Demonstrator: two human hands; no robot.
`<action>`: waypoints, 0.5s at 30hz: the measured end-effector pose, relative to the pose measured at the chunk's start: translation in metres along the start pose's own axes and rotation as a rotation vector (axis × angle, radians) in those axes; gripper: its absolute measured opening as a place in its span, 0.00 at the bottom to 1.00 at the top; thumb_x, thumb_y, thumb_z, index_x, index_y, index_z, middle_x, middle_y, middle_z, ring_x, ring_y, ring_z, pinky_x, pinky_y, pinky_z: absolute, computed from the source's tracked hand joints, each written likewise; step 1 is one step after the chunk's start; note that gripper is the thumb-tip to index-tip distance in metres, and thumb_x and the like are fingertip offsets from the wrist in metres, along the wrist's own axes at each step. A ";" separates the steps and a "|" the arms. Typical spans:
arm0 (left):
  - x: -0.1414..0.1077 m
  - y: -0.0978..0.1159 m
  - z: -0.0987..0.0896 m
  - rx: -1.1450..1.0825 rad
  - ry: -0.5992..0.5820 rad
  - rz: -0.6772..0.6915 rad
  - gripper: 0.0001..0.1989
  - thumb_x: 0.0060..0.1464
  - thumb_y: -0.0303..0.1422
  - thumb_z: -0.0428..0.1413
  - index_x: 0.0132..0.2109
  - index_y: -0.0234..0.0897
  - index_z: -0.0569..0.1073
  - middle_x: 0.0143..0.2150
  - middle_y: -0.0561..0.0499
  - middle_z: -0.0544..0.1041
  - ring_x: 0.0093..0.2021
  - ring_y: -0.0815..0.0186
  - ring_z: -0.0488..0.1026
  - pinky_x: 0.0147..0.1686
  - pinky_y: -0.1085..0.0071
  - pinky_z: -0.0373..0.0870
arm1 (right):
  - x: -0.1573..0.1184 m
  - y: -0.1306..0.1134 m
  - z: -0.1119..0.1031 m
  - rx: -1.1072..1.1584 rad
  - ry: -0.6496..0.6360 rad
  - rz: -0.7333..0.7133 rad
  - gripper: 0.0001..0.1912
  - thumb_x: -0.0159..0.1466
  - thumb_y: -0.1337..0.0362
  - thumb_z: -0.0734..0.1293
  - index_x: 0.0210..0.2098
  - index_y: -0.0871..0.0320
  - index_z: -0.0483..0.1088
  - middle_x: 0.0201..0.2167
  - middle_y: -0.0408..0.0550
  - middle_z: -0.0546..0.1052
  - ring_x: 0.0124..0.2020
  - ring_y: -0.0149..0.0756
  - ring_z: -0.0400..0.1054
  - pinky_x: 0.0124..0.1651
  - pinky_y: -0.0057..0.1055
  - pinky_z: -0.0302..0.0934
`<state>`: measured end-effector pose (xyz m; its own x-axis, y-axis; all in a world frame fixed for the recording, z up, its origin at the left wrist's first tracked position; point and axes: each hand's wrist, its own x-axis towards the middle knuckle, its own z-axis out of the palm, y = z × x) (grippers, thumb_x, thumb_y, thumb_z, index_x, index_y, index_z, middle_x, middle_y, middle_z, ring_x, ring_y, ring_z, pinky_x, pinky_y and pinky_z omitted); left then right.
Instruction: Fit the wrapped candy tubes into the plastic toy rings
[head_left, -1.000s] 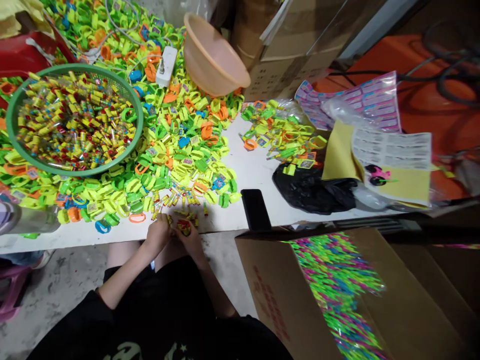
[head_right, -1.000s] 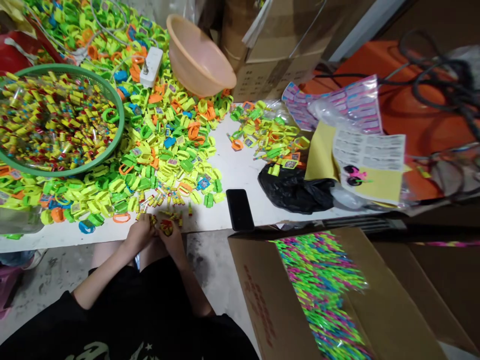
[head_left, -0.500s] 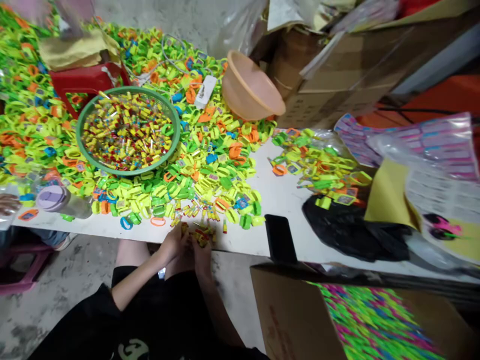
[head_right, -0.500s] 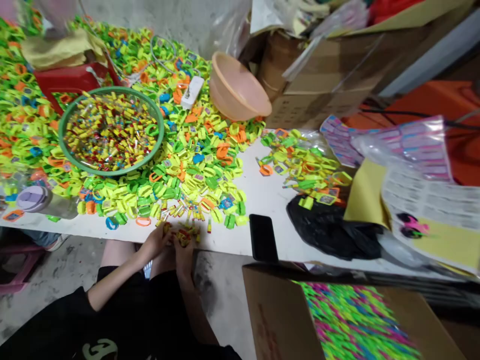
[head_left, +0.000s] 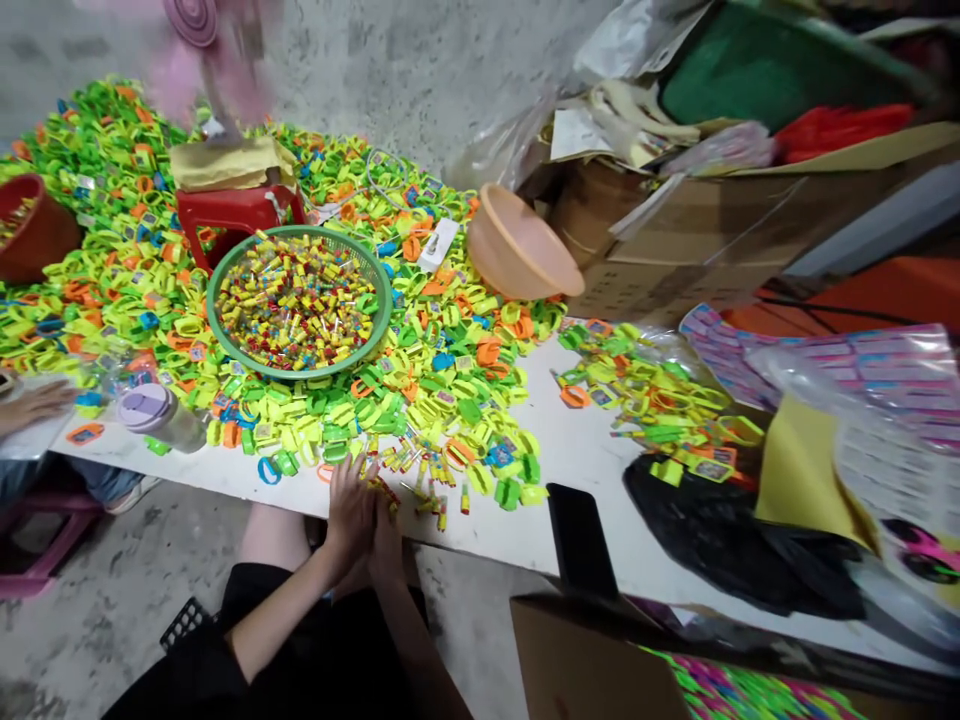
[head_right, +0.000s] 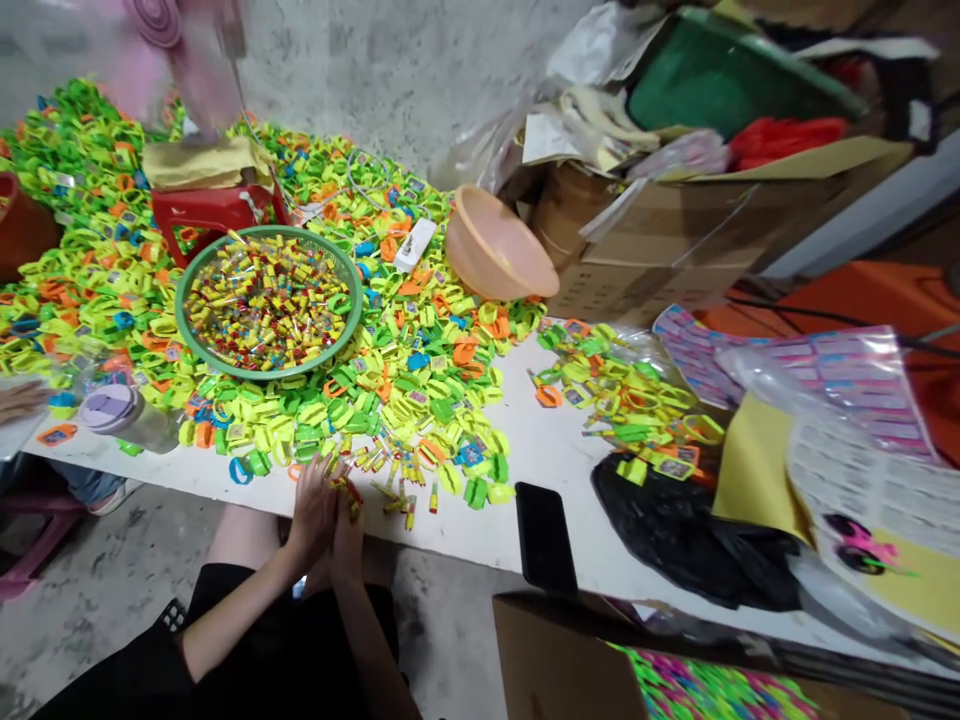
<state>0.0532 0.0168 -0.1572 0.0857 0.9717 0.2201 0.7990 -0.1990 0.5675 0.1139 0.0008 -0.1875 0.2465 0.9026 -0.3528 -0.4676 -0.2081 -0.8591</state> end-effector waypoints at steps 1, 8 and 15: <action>-0.001 0.001 0.000 0.023 -0.038 0.014 0.23 0.63 0.30 0.37 0.63 0.37 0.59 0.65 0.43 0.58 0.67 0.55 0.47 0.63 0.47 0.46 | -0.001 -0.003 -0.001 0.008 -0.020 0.003 0.23 0.58 0.47 0.63 0.45 0.58 0.71 0.43 0.53 0.78 0.46 0.42 0.72 0.48 0.37 0.67; -0.009 -0.009 -0.007 0.019 -0.215 0.124 0.27 0.61 0.30 0.39 0.67 0.33 0.49 0.68 0.40 0.52 0.68 0.54 0.45 0.64 0.50 0.48 | 0.003 -0.013 -0.022 0.030 -0.208 0.116 0.20 0.51 0.49 0.70 0.38 0.54 0.75 0.39 0.49 0.79 0.44 0.46 0.74 0.42 0.39 0.71; -0.009 -0.060 -0.033 0.005 -0.311 0.133 0.22 0.59 0.32 0.47 0.61 0.40 0.59 0.58 0.45 0.67 0.58 0.59 0.64 0.56 0.61 0.64 | -0.016 -0.016 -0.029 -0.169 -0.275 -0.009 0.19 0.54 0.47 0.69 0.38 0.52 0.76 0.33 0.52 0.79 0.34 0.48 0.74 0.36 0.46 0.70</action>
<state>-0.0150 0.0160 -0.1665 0.3664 0.9296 0.0393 0.7715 -0.3271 0.5457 0.1422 -0.0208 -0.1789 0.0008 0.9680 -0.2511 -0.3136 -0.2382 -0.9192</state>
